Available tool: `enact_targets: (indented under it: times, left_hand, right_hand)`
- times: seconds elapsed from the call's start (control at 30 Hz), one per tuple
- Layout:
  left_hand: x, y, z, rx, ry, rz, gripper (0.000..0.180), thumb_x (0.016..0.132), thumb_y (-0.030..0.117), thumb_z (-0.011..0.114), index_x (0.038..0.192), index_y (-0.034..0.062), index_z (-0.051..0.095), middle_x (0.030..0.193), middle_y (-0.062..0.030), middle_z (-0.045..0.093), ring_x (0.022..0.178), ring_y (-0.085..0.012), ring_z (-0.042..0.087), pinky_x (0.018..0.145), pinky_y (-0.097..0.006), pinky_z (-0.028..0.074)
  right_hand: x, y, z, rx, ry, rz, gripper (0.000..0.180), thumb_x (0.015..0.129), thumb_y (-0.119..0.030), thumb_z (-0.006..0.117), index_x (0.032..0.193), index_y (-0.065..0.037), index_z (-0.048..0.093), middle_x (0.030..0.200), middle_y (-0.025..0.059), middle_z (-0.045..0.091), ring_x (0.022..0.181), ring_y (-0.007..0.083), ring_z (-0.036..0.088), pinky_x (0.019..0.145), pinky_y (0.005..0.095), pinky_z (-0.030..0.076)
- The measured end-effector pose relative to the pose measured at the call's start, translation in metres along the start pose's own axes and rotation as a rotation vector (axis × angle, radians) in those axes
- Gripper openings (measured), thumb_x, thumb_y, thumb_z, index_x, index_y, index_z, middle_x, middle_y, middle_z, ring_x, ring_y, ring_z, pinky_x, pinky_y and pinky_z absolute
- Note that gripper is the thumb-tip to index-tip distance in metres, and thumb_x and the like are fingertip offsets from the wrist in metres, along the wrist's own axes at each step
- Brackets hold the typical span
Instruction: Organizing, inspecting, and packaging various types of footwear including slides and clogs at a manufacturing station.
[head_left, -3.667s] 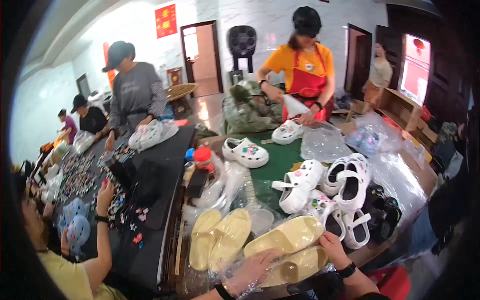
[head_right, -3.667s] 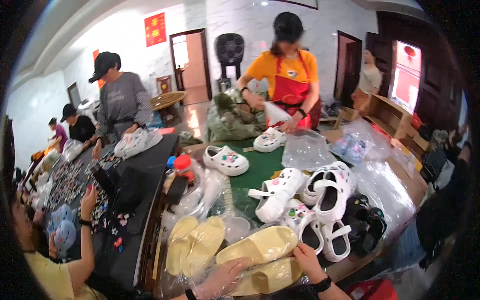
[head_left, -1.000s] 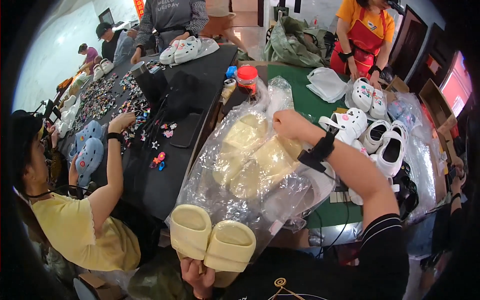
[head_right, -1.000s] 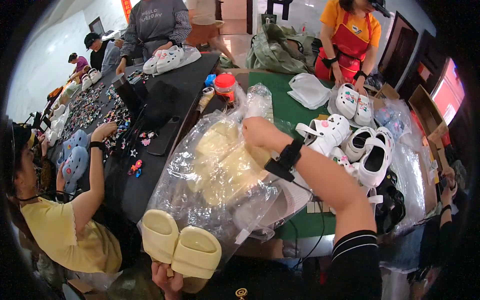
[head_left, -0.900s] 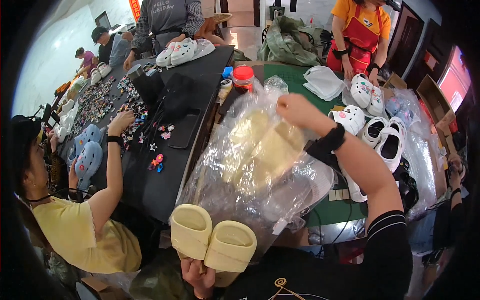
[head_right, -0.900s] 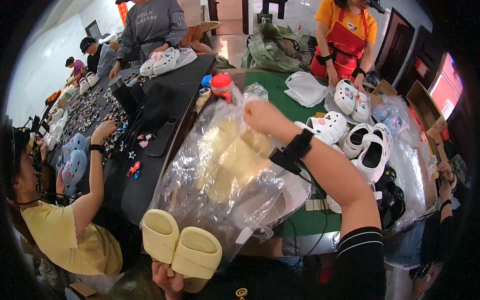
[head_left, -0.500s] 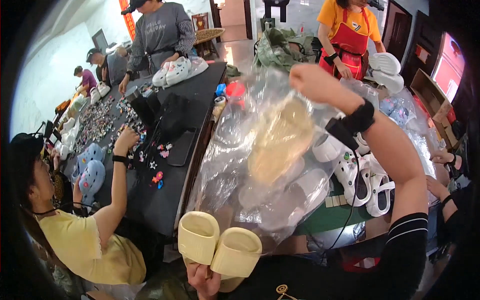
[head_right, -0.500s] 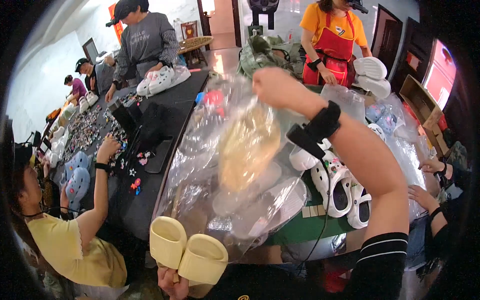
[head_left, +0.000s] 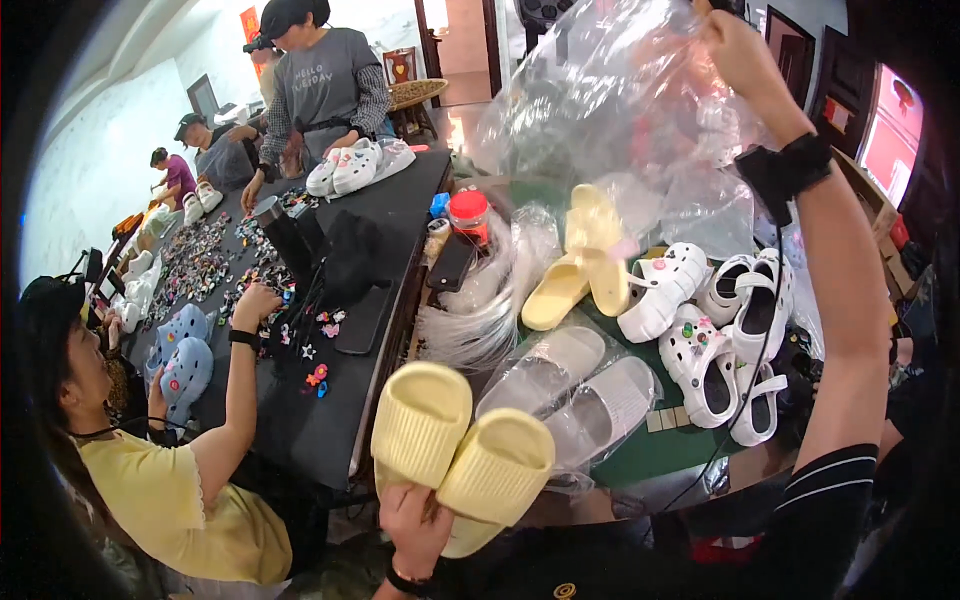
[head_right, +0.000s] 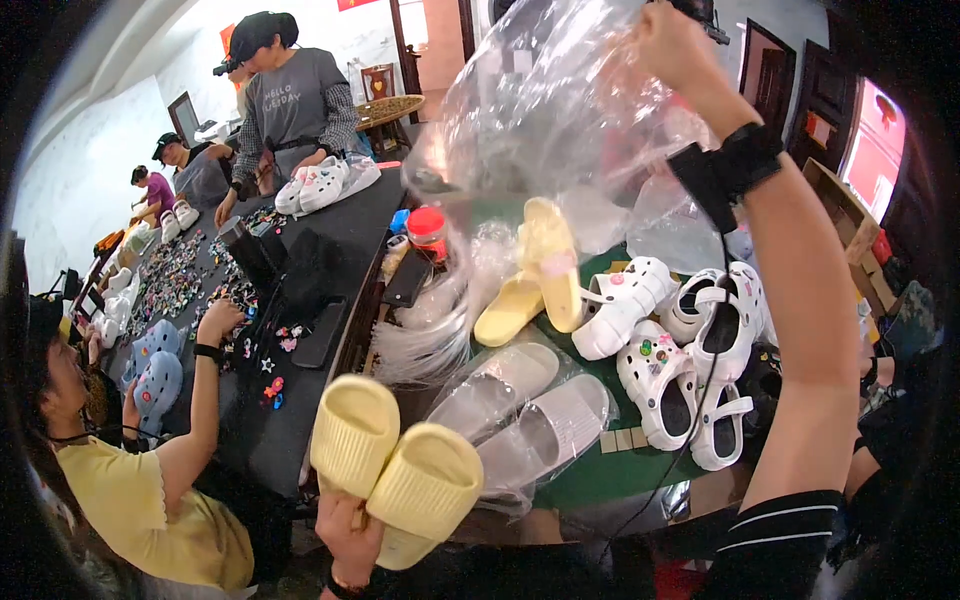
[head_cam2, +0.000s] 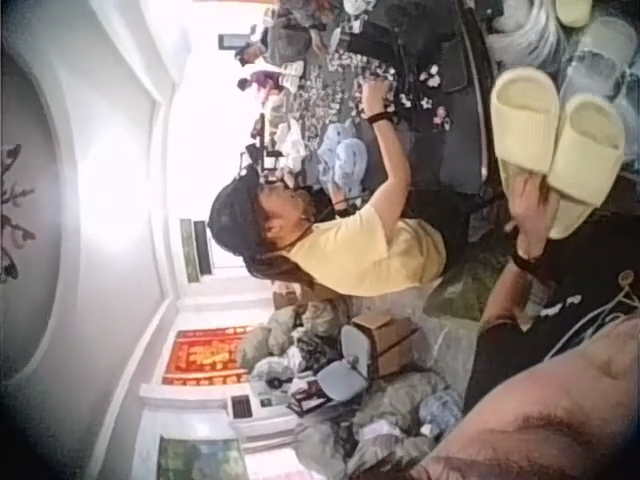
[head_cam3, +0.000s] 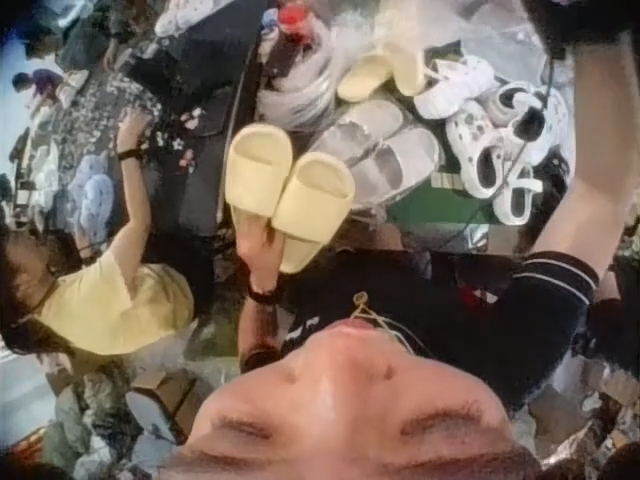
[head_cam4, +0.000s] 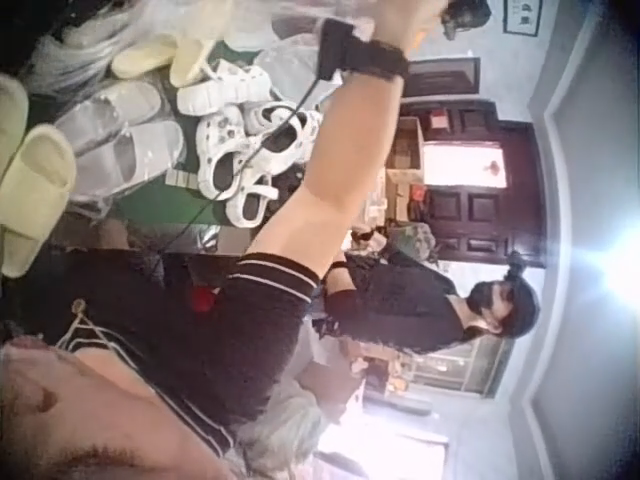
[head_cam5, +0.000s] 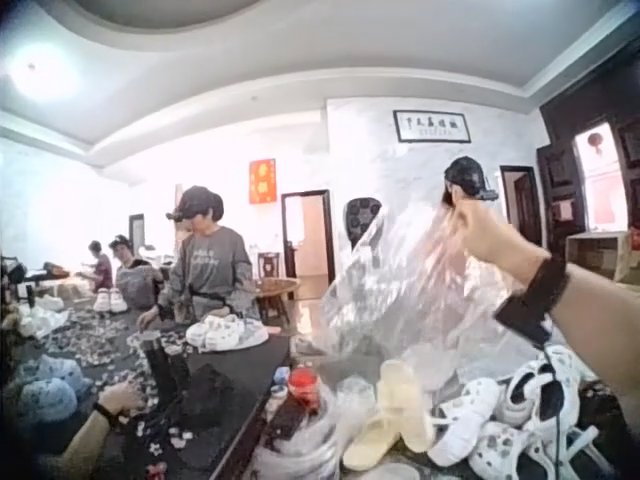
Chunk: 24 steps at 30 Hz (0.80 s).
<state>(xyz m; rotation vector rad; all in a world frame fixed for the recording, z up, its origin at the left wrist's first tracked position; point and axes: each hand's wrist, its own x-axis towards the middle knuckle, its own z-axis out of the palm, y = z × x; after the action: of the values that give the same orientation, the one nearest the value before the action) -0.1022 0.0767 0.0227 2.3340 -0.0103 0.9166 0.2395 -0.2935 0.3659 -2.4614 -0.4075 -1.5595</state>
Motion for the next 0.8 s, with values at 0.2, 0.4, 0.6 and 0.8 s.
enact_targets:
  times: [0.2, 0.4, 0.6, 0.8]
  left_hand:
    - [0.099, -0.01, 0.07, -0.092, -0.131, 0.069, 0.022, 0.069, 0.005, 0.066, 0.09, 0.0018, 0.066, 0.074, -0.0122, 0.059, 0.068, -0.0293, 0.058, 0.06, -0.039, 0.047]
    - [0.221, 0.012, 0.142, -0.124, -0.348, 0.013, 0.016, 0.08, 0.018, 0.067, 0.088, 0.0034, 0.065, 0.078, -0.0159, 0.064, 0.07, -0.0358, 0.062, 0.061, -0.042, 0.048]
    - [0.173, 0.021, 0.146, -0.258, -0.444, 0.081, 0.02, 0.086, 0.019, 0.061, 0.09, -0.0005, 0.065, 0.082, -0.0211, 0.064, 0.075, -0.0373, 0.063, 0.066, -0.042, 0.05]
    - [0.075, 0.009, 0.164, 0.019, -0.616, 0.349, 0.04, 0.075, 0.035, 0.074, 0.097, 0.0026, 0.065, 0.087, -0.0157, 0.065, 0.084, -0.0349, 0.062, 0.073, -0.043, 0.05]
  right_hand:
    - [-0.002, 0.012, -0.059, -0.117, 0.228, 0.056, 0.02, 0.085, -0.014, 0.053, 0.081, 0.005, 0.058, 0.078, 0.0268, 0.061, 0.073, 0.0416, 0.061, 0.063, 0.0441, 0.046]
    - [-0.014, 0.027, -0.096, 0.039, 0.163, 0.04, 0.028, 0.084, -0.003, 0.045, 0.079, 0.019, 0.061, 0.077, 0.0324, 0.064, 0.065, 0.0363, 0.065, 0.058, 0.0471, 0.051]
    - [-0.042, 0.061, -0.109, 0.058, 0.062, 0.041, 0.028, 0.079, -0.007, 0.047, 0.076, 0.017, 0.062, 0.073, 0.0296, 0.065, 0.063, 0.0358, 0.063, 0.063, 0.0466, 0.049]
    - [-0.064, 0.011, -0.094, 0.384, -0.005, 0.218, 0.016, 0.095, -0.011, 0.05, 0.083, -0.004, 0.059, 0.069, -0.0002, 0.056, 0.06, 0.0088, 0.05, 0.056, 0.0233, 0.039]
